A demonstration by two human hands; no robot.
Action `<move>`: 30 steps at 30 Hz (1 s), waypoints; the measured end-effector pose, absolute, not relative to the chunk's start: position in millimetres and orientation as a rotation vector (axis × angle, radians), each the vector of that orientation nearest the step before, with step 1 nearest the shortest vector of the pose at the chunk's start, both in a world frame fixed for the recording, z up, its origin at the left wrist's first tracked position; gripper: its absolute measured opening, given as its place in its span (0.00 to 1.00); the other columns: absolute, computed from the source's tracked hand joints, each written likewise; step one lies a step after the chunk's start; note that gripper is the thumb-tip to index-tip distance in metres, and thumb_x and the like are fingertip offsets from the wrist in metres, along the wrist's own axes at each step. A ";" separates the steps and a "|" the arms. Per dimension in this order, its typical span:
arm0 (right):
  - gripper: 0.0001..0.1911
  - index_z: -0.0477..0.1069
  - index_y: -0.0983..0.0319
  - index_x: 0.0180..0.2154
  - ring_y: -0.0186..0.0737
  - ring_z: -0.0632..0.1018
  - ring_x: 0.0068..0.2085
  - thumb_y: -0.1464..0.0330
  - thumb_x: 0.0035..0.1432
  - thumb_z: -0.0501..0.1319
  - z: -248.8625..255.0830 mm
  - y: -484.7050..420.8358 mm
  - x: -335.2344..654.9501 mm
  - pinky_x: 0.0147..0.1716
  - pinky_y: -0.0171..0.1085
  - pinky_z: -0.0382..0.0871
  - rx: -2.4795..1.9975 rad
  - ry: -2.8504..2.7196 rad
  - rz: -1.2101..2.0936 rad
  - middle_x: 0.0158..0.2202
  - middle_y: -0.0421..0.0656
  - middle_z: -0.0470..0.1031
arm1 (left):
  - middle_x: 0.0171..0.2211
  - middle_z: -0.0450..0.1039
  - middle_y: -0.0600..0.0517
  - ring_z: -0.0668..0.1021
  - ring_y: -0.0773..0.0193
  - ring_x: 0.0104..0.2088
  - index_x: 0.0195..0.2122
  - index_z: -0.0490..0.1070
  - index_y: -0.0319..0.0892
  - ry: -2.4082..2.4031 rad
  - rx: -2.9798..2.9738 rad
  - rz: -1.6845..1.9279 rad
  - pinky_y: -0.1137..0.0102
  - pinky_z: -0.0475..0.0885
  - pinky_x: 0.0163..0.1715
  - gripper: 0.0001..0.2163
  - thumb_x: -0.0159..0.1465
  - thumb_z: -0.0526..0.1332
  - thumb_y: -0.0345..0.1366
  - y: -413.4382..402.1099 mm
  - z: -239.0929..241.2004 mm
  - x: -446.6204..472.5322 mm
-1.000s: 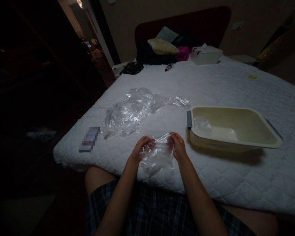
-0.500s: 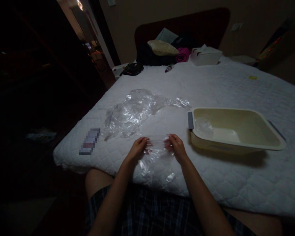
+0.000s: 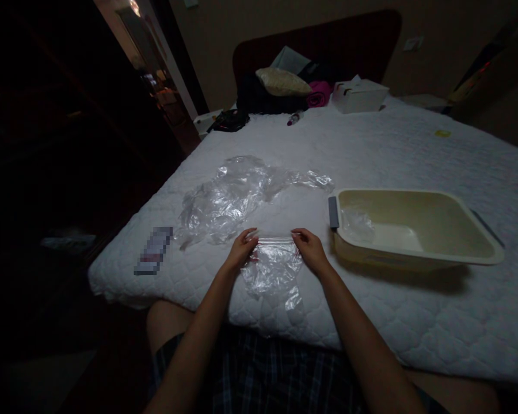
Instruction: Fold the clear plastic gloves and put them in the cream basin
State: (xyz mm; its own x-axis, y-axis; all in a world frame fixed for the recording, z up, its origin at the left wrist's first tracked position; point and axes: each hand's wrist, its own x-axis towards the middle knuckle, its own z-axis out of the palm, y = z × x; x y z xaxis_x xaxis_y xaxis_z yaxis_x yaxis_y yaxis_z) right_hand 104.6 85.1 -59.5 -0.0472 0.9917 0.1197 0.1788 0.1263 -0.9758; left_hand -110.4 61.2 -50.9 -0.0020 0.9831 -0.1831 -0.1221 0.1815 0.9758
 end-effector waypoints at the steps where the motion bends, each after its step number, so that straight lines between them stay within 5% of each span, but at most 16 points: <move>1: 0.17 0.71 0.62 0.35 0.35 0.70 0.27 0.57 0.48 0.59 -61.3 85.5 104.6 0.23 0.33 0.62 -1.237 -1.411 1.051 0.27 0.41 0.71 | 0.23 0.67 0.57 0.66 0.75 0.14 0.48 0.62 0.42 1.220 0.966 1.153 0.77 0.66 0.12 0.24 0.51 0.63 0.44 60.6 -52.2 -110.2; 9: 0.20 0.61 0.58 0.38 0.31 0.67 0.18 0.57 0.45 0.62 -64.4 82.3 102.1 0.16 0.31 0.60 -1.290 -1.297 1.021 0.26 0.36 0.68 | 0.24 0.68 0.59 0.66 0.76 0.13 0.39 0.60 0.43 1.282 0.939 1.230 0.81 0.61 0.10 0.17 0.51 0.63 0.42 57.2 -51.9 -106.2; 16: 0.13 0.64 0.58 0.32 0.32 0.69 0.22 0.59 0.47 0.60 -59.7 79.3 100.9 0.20 0.33 0.64 -1.275 -1.369 0.967 0.29 0.39 0.67 | 0.33 0.70 0.54 0.67 0.75 0.16 0.30 0.63 0.41 1.279 1.058 1.262 0.79 0.61 0.09 0.07 0.51 0.59 0.36 53.0 -55.8 -107.5; 22: 0.14 0.63 0.58 0.33 0.31 0.68 0.20 0.59 0.46 0.61 -57.9 78.2 100.3 0.17 0.32 0.64 -1.285 -1.304 0.978 0.30 0.38 0.69 | 0.34 0.73 0.50 0.68 0.74 0.18 0.39 0.70 0.40 1.314 0.980 1.209 0.78 0.62 0.12 0.13 0.51 0.61 0.35 53.9 -57.7 -107.0; 30: 0.11 0.74 0.59 0.33 0.35 0.71 0.28 0.62 0.47 0.60 -61.1 78.2 100.6 0.18 0.32 0.67 -1.198 -1.320 1.032 0.34 0.43 0.73 | 0.37 0.72 0.49 0.73 0.68 0.29 0.38 0.73 0.40 1.302 1.061 1.344 0.76 0.68 0.24 0.13 0.50 0.63 0.32 54.0 -64.4 -106.2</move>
